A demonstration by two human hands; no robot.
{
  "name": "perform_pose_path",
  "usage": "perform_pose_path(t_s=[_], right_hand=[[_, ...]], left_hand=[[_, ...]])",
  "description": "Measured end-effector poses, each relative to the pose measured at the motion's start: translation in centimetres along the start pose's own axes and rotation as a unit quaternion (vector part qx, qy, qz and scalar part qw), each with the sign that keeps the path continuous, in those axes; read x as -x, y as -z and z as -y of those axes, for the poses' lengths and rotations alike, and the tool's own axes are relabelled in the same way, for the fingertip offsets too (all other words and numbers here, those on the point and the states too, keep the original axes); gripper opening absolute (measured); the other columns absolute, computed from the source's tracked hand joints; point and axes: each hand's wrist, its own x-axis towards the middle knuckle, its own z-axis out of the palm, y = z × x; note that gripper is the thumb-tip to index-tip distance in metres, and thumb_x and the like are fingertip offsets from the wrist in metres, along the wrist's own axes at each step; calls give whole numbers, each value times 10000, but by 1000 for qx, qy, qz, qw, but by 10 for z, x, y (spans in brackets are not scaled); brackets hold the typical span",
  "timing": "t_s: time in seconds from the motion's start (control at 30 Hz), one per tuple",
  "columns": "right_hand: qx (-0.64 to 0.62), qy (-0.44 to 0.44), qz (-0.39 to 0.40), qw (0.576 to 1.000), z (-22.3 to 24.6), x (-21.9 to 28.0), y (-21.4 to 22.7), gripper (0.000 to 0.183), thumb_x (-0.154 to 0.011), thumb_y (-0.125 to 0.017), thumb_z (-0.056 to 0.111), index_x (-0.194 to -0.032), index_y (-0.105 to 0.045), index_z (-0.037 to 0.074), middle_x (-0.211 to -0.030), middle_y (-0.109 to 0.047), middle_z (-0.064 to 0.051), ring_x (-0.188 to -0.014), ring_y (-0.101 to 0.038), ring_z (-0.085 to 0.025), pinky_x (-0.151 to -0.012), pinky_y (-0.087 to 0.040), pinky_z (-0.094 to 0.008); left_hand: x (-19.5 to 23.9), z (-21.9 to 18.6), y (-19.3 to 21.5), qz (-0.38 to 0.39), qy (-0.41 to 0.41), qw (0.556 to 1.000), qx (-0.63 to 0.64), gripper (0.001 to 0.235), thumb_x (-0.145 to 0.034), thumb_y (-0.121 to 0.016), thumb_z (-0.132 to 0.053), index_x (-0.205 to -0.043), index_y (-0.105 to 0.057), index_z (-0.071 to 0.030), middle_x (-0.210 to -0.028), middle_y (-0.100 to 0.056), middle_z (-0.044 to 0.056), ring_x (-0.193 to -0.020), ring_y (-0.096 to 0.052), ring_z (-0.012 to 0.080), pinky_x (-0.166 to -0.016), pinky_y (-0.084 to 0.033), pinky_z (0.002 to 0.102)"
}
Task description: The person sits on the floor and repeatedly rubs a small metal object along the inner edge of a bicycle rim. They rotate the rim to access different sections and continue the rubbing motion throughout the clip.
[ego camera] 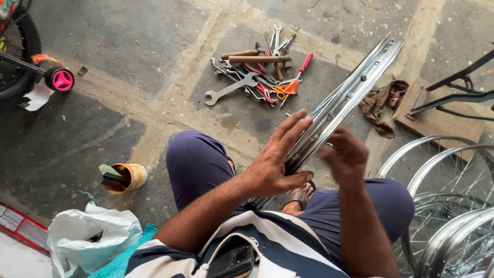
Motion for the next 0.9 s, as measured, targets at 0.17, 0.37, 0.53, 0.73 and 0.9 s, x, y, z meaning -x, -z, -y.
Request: perform_pose_path(t_s=[0.17,0.37,0.53,0.73,0.9], right_hand=[[-284,-231,97,925,-12,-25,50,425,-841,-779,-20,-1259,-704,-16,-1097,-754,-140,-964,-727,-185,-825,-605,-324],[338,50,15,940,16,-24,-5,379,-832,-850,77,-1169,-695,1,-1024,-741,-100,-921,-730,-178,-788,-575,-319],[318,-98,52,942,21,-30,-6,300,-787,-888,92,-1037,-731,40,-848,-739,-64,-709,-684,-198,-664,-545,-315],[199,29,88,976,-7,-36,-2,287,-892,-769,64,-1159,-696,-13,-1073,-745,-103,-942,-730,-210,-827,-583,-350],[303,155,-73,938,-23,-6,-38,361,-864,-751,107,-1193,-678,-24,-1089,-753,-151,-966,-747,-213,-820,-587,-351]], left_hand=[[-3,-1,-7,9,-32,999,-16,1078,-801,-834,-213,-1672,-199,-185,-1752,-94,229,-1641,-106,479,-1318,-228,583],[0,3,-8,-3,-16,999,-35,1064,-799,-845,-225,-1663,-223,-197,-1759,-74,215,-1649,-83,473,-1325,-206,597],[1,3,-8,1,-27,999,-40,1087,-781,-821,-184,-1670,-196,-199,-1764,-66,202,-1654,-47,462,-1333,-181,601],[3,2,-7,-4,-31,999,-36,1103,-763,-799,-133,-1678,-187,-207,-1772,-59,193,-1664,-15,456,-1345,-168,603],[3,2,-7,-11,-43,999,-28,1108,-743,-788,-116,-1670,-187,-199,-1760,-63,202,-1654,-52,464,-1338,-190,593]])
